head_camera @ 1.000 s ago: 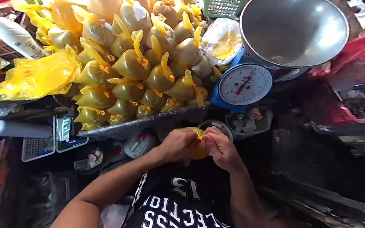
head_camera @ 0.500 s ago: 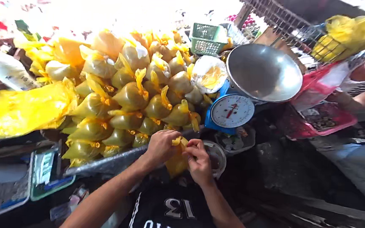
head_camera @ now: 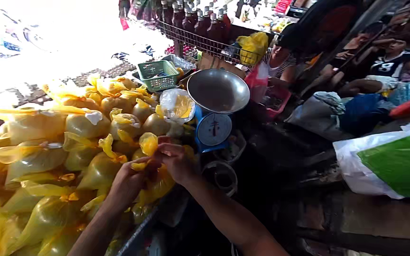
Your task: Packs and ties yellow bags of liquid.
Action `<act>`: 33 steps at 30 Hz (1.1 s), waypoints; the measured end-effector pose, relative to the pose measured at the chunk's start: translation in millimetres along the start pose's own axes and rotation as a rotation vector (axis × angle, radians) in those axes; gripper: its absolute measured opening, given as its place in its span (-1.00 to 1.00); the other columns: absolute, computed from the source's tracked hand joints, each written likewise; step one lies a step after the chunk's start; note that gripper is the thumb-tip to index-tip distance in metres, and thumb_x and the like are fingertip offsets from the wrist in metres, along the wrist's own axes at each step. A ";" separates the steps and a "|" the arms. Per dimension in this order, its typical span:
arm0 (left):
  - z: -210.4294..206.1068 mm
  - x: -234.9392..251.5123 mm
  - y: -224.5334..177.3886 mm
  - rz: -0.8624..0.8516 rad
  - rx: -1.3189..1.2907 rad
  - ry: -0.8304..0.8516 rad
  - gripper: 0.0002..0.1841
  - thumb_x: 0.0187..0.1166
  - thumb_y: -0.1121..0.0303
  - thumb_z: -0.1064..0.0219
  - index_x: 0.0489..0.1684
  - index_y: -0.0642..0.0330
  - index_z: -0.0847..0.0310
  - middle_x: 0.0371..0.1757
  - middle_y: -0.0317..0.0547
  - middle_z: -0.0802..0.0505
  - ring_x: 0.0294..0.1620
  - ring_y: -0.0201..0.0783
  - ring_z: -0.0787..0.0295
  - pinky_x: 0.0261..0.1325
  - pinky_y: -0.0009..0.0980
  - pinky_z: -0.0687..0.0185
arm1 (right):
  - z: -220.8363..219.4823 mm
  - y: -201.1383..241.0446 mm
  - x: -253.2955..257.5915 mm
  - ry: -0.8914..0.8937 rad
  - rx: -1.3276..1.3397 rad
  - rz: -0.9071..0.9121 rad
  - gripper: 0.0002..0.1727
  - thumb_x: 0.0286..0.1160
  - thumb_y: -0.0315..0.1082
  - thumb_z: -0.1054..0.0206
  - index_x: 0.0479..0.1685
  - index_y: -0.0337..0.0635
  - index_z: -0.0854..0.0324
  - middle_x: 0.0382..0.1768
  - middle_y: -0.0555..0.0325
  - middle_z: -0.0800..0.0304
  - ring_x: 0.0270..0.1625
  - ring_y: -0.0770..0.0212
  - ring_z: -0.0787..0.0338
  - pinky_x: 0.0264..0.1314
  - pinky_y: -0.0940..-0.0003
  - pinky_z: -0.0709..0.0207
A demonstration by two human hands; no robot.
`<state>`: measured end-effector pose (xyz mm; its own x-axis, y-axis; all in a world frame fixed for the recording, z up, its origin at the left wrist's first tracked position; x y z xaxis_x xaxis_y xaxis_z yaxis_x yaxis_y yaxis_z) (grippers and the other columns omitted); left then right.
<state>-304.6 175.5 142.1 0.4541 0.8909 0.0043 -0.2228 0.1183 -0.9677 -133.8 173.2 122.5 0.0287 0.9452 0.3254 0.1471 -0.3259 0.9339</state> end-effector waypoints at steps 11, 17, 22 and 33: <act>41.9 35.8 -10.3 0.277 -0.126 -0.215 -0.70 0.71 0.28 -0.23 -0.39 0.22 -0.76 -0.58 -0.18 -0.74 -0.65 -0.38 -0.56 -0.56 -0.48 -0.48 | -12.3 -24.3 28.6 0.072 -0.524 0.226 -0.88 0.37 -0.36 -0.50 -0.19 -0.06 -0.91 0.58 0.06 -0.53 0.55 0.20 -0.58 0.50 0.22 -0.64; 65.8 35.8 12.3 0.367 0.020 -0.102 -0.59 0.76 0.08 -0.24 -0.46 0.18 -0.67 -0.68 -0.26 -0.59 -0.74 -0.42 -0.39 -0.63 -0.49 -0.34 | -21.8 -39.3 60.0 0.301 -0.512 0.125 -0.87 0.44 -0.38 -0.41 -0.23 -0.09 -0.89 0.02 0.27 -0.94 0.31 0.32 -0.80 0.48 0.22 -0.65; 32.0 19.4 14.7 0.061 0.950 -0.505 -0.79 0.53 0.32 -0.35 0.01 -0.02 -0.84 -0.03 -0.16 -0.90 -0.03 -0.04 -0.86 -0.06 0.15 -0.75 | -23.3 -33.9 84.0 0.435 -0.608 -0.173 -0.85 0.51 -0.27 -0.39 -0.17 -0.02 -0.89 -0.25 0.22 -0.92 -0.17 0.30 -0.86 0.01 0.10 -0.74; 26.1 27.7 20.0 0.216 -0.324 -0.581 -0.75 0.68 0.31 -0.32 0.16 0.17 -0.83 0.12 -0.13 -0.93 0.18 -0.25 -0.85 0.30 -0.17 -0.72 | -15.4 -22.6 68.7 0.455 -0.697 0.186 -0.89 0.47 -0.38 -0.49 -0.12 -0.05 -0.87 0.78 0.13 -0.29 0.54 0.05 -0.63 0.40 -0.06 -0.67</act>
Point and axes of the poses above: each hand's wrist, its own x-axis towards the middle knuckle, its own z-axis out of the back of the hand, y = z × x, the point moved 1 cm from there along x, towards the middle knuckle
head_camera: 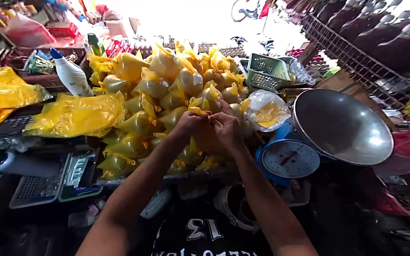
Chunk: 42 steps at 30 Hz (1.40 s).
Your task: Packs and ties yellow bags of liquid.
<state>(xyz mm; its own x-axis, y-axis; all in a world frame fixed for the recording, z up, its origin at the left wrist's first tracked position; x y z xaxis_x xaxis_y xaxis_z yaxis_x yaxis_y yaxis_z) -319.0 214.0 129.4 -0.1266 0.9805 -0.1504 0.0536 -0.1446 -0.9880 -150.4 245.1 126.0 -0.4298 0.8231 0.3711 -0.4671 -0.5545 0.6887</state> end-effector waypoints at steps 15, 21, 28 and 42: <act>9.3 -25.5 39.0 -0.329 0.364 -0.190 -0.58 0.88 0.19 0.08 0.39 -0.05 -0.72 0.13 -0.27 -0.88 0.07 -0.39 -0.79 0.22 -0.25 -0.70 | -27.3 -47.8 16.9 -0.155 -0.026 0.081 -0.64 0.56 -0.25 -0.13 -0.50 -0.13 -0.78 0.27 0.30 -0.89 0.41 0.30 -0.79 0.43 0.07 -0.69; -9.3 -46.4 -39.9 -0.499 0.431 -0.221 -0.63 0.83 0.30 -0.02 0.21 0.18 -0.79 0.22 -0.17 -0.88 0.23 -0.34 -0.80 0.37 -0.23 -0.69 | 30.6 16.5 3.9 0.429 0.227 -0.001 -0.61 0.62 -0.08 -0.37 0.37 0.09 -0.69 0.33 0.25 -0.79 0.29 0.32 -0.80 0.30 0.17 -0.75; 17.9 -69.7 -45.5 -0.587 0.630 -0.329 -0.70 0.79 0.22 -0.15 0.09 0.13 -0.81 0.59 -0.27 -0.67 0.67 -0.28 -0.47 0.75 0.20 -0.16 | 20.5 68.2 57.2 0.793 0.328 -0.250 -0.75 0.79 -0.24 -0.17 -0.06 -0.06 -0.79 -0.17 0.25 -0.86 -0.13 0.31 -0.85 -0.13 0.20 -0.82; 74.4 -79.7 158.7 -0.213 1.153 -0.634 0.15 0.30 -0.25 -0.53 0.96 -0.30 0.15 0.96 0.06 0.31 0.92 0.34 0.60 0.75 0.55 0.43 | -58.3 105.8 177.4 0.361 0.547 -0.349 -0.41 0.60 0.37 -0.19 0.18 0.07 -0.66 0.06 0.16 -0.79 0.12 0.00 -0.82 0.06 -0.31 -0.73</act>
Point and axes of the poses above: each hand's wrist, its own x-axis towards the middle knuckle, its own z-axis out of the back of the hand, y = z × x, the point moved 1 cm from there along x, towards the middle knuckle
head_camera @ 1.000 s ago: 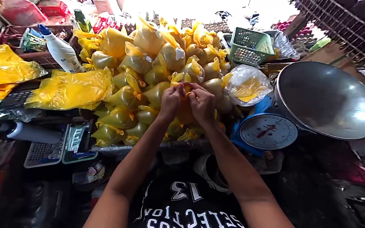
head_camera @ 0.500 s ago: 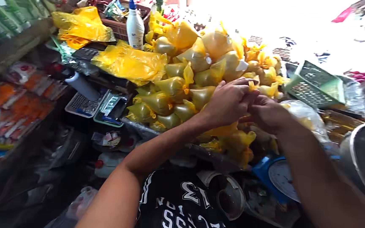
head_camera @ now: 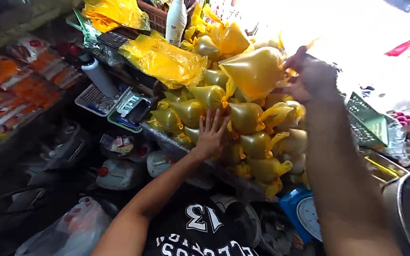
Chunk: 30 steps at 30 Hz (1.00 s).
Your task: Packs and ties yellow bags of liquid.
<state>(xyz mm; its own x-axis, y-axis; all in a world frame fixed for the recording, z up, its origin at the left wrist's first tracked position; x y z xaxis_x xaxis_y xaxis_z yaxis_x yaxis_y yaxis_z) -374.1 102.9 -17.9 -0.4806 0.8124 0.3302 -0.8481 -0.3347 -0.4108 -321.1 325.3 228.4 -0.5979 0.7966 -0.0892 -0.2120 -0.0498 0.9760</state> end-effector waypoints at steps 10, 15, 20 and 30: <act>-13.0 4.2 14.7 -0.019 -0.024 0.088 0.02 0.46 -0.10 -0.41 0.96 -0.40 0.22 0.97 -0.07 0.28 0.93 0.30 0.56 0.74 0.56 0.47 | -67.3 -82.9 22.2 -0.107 -0.417 0.209 -0.38 0.76 0.30 -0.01 -0.09 -0.02 -0.77 -0.14 0.17 -0.83 -0.07 0.20 -0.79 0.02 -0.05 -0.69; 78.9 34.6 64.5 -0.043 -0.253 -0.181 -0.47 0.57 0.02 -0.38 0.47 0.02 -0.56 0.48 -0.02 -0.69 0.57 0.03 -0.52 0.55 0.14 -0.45 | -38.2 -75.8 -58.8 -0.135 -0.538 0.371 -0.45 0.75 0.17 -0.14 0.54 0.08 -0.55 0.45 0.16 -0.69 0.44 0.24 -0.72 0.45 0.06 -0.68; 147.1 155.3 172.2 0.242 -0.274 -0.151 -0.26 0.51 -0.02 -0.44 0.49 0.37 -0.34 0.33 0.29 -0.66 0.31 0.14 -0.66 0.35 0.08 -0.64 | -20.5 -157.7 -180.0 -0.310 -0.444 0.387 -0.64 0.78 -0.22 -0.19 0.18 -0.34 -0.73 0.15 -0.06 -0.85 0.18 0.18 -0.84 0.26 0.21 -0.75; 109.1 209.6 226.8 0.100 0.220 0.296 -0.59 0.77 0.03 -0.14 0.29 0.12 -0.65 0.29 0.28 -0.68 0.19 0.37 -0.72 -0.01 0.37 -0.68 | -66.8 -269.5 -316.0 -0.547 -0.189 -0.120 -0.78 0.72 -0.43 -0.21 -0.03 -0.38 -0.76 -0.17 0.04 -0.94 -0.09 0.21 -0.94 0.07 0.29 -0.85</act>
Point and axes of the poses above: each hand's wrist, its own x-axis towards the middle knuckle, its own z-axis out of the back of the hand, y = z × x, the point moved 1 cm from there along x, towards the middle knuckle
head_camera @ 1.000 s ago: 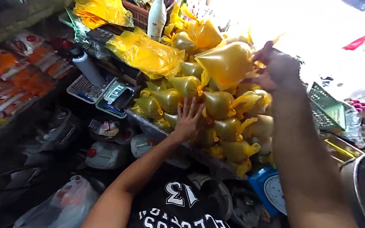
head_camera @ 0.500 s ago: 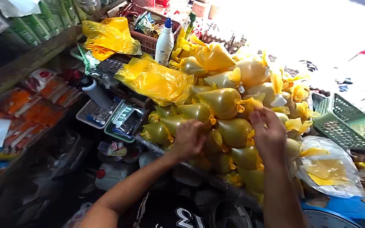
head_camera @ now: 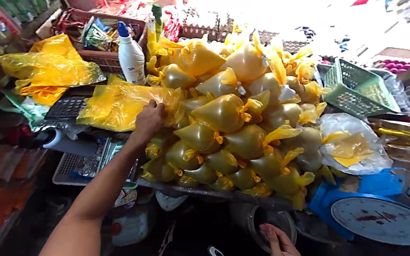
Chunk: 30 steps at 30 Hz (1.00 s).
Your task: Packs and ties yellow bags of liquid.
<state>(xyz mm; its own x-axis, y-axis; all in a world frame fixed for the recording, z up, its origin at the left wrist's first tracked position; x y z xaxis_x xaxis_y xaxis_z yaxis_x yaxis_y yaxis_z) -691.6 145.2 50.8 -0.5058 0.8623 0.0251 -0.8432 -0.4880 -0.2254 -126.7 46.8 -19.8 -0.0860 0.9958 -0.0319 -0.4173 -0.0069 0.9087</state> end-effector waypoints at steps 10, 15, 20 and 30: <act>60.4 -49.7 -4.9 -0.238 -0.384 -0.370 -0.67 0.79 0.23 -0.09 -0.11 0.22 -0.77 -0.04 0.04 -0.80 -0.18 -0.06 -0.75 -0.14 0.02 -0.69 | -1.2 12.0 -9.3 0.025 0.027 -0.013 -0.78 0.70 -0.44 -0.22 -0.02 -0.33 -0.78 -0.15 0.05 -0.95 -0.08 0.19 -0.95 0.06 0.31 -0.85; 55.1 -105.7 -81.6 -0.423 -0.694 -0.611 -0.70 0.74 0.34 -0.08 -0.30 0.30 -0.68 -0.11 -0.04 -0.70 -0.23 -0.28 -0.63 -0.21 -0.36 -0.64 | -30.8 -44.7 -8.7 -0.030 0.127 -0.164 -0.73 0.73 -0.30 -0.23 0.06 -0.31 -0.76 -0.15 0.02 -0.95 -0.12 0.11 -0.96 -0.02 0.17 -0.90; 2.3 -170.2 -167.3 -0.535 -1.122 -0.670 -0.68 0.70 0.20 -0.24 -0.07 0.31 -0.77 0.16 0.00 -0.77 0.28 -0.30 -0.67 0.39 -0.32 -0.62 | -43.4 -142.8 -42.5 0.224 0.046 -0.700 -0.62 0.73 -0.18 -0.29 0.30 -0.28 -0.68 0.06 -0.05 -0.90 0.04 0.08 -0.92 0.18 0.07 -0.80; 0.2 -210.2 -292.6 -0.773 -1.252 -0.447 -0.65 0.61 0.05 -0.38 0.07 0.14 -0.74 0.13 -0.32 -0.82 0.27 -0.48 -0.69 0.40 -0.35 -0.61 | 21.8 -188.5 -46.9 0.074 0.128 -0.803 -0.61 0.69 -0.14 -0.32 0.27 -0.23 -0.70 0.02 -0.10 -0.88 -0.01 0.04 -0.89 0.13 0.03 -0.78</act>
<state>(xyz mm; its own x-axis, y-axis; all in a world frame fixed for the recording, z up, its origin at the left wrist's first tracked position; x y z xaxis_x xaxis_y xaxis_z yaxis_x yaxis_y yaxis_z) -338.5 106.7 111.8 -0.2349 0.6216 0.7473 -0.3445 0.6657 -0.6620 -24.2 3.4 -180.5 0.1336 0.6840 -0.7171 -0.2710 0.7212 0.6375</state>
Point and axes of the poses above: each hand's wrist, its own x-axis towards the middle knuckle, its own z-axis out of the back of the hand, y = z × x, the point moved 1 cm from there along x, towards the middle knuckle
